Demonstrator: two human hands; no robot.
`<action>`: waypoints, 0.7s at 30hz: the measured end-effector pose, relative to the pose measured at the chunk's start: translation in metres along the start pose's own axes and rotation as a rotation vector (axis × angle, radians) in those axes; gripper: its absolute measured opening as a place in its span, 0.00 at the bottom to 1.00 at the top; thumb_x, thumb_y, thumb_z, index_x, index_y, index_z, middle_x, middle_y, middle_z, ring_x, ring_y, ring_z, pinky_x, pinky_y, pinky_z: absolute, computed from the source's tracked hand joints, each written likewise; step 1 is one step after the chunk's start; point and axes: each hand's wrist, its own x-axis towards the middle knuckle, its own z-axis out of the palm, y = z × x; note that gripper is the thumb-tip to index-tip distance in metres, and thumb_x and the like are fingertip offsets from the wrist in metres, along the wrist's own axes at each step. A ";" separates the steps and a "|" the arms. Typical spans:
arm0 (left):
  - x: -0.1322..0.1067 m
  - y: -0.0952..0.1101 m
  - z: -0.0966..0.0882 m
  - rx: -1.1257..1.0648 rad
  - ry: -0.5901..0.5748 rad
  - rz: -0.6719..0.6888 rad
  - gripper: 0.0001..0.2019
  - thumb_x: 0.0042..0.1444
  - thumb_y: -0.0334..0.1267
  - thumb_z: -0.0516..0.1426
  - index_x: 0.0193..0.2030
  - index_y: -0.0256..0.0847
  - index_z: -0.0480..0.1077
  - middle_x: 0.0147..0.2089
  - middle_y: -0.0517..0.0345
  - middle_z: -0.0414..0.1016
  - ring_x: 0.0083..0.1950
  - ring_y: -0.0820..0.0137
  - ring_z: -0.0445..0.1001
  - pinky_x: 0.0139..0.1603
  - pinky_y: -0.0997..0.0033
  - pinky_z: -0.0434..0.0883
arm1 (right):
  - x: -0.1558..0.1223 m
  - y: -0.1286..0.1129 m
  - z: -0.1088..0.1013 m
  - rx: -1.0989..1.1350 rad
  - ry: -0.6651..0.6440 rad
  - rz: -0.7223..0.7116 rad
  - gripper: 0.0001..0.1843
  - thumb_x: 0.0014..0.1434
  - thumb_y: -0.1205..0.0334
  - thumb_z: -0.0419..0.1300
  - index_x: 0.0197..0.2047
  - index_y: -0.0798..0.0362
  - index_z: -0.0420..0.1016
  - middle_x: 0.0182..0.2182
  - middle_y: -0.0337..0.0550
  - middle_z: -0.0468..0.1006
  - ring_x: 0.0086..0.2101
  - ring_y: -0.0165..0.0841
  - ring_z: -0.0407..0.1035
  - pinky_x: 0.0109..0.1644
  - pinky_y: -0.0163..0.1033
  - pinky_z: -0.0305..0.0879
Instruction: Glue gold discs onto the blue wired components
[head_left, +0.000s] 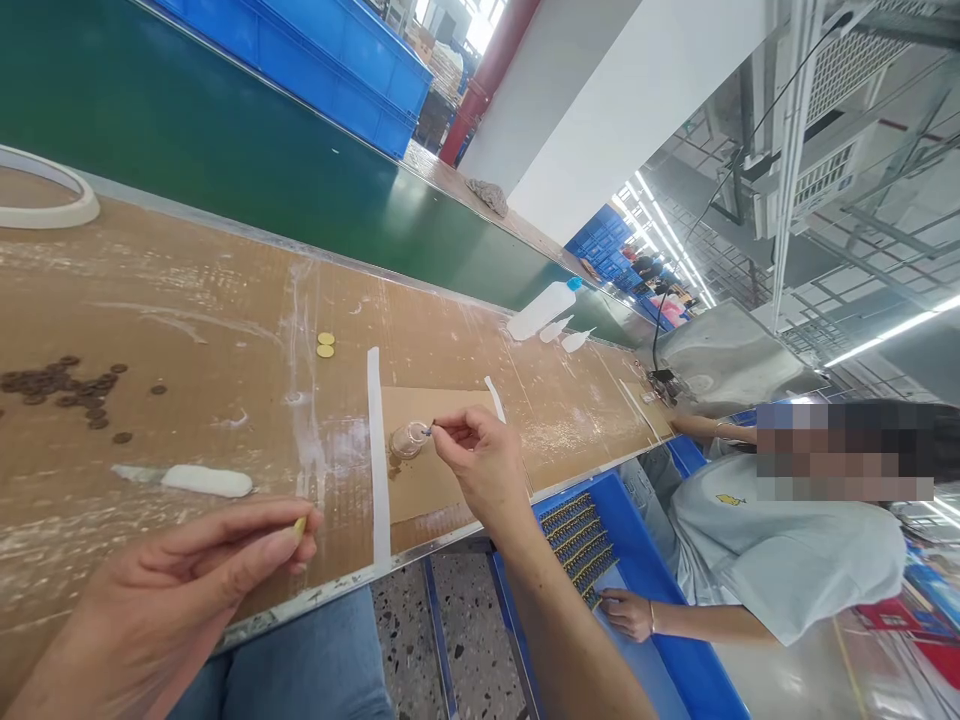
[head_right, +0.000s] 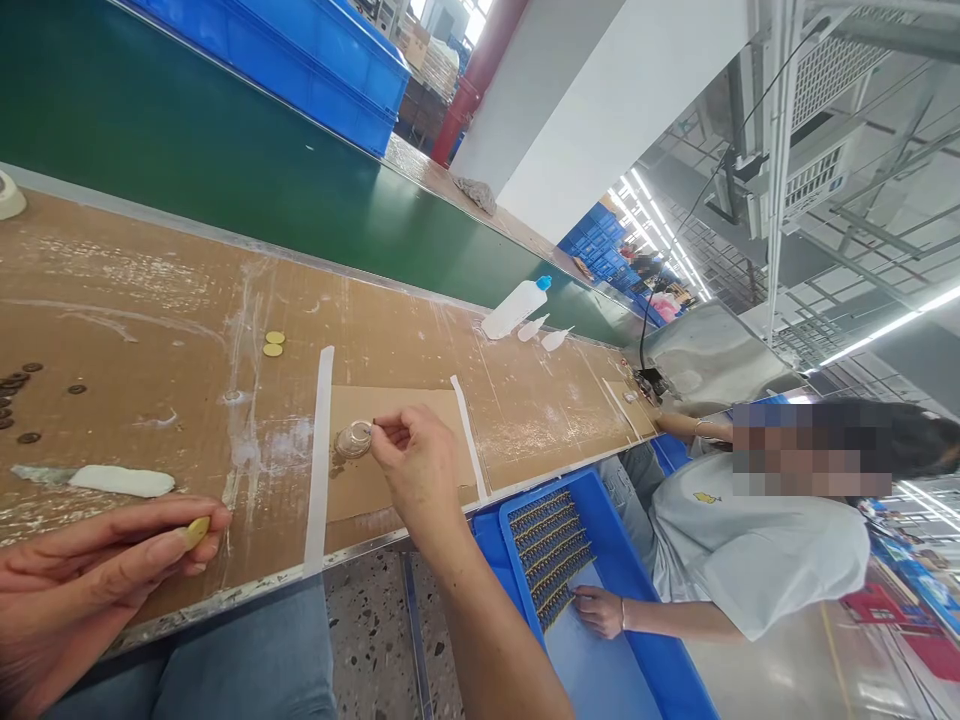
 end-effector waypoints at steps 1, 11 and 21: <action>0.000 0.000 0.000 -0.004 -0.006 -0.002 0.28 0.26 0.52 0.79 0.35 0.44 0.82 0.38 0.51 0.82 0.39 0.65 0.79 0.45 0.80 0.79 | 0.000 0.000 0.000 -0.006 0.001 -0.010 0.08 0.52 0.60 0.63 0.32 0.56 0.79 0.31 0.39 0.77 0.30 0.26 0.71 0.36 0.34 0.66; 0.000 -0.002 -0.003 -0.014 -0.025 -0.005 0.27 0.29 0.51 0.79 0.36 0.43 0.82 0.38 0.52 0.82 0.39 0.67 0.79 0.44 0.81 0.78 | -0.002 -0.004 0.000 -0.102 -0.019 -0.051 0.03 0.54 0.65 0.64 0.32 0.56 0.79 0.31 0.39 0.77 0.30 0.25 0.70 0.37 0.33 0.66; 0.000 0.000 0.000 -0.038 -0.016 0.004 0.26 0.29 0.50 0.79 0.36 0.42 0.82 0.38 0.52 0.82 0.40 0.65 0.80 0.47 0.80 0.78 | -0.009 -0.018 -0.013 -0.023 0.067 -0.080 0.07 0.55 0.60 0.63 0.35 0.54 0.80 0.31 0.40 0.78 0.32 0.27 0.72 0.37 0.33 0.67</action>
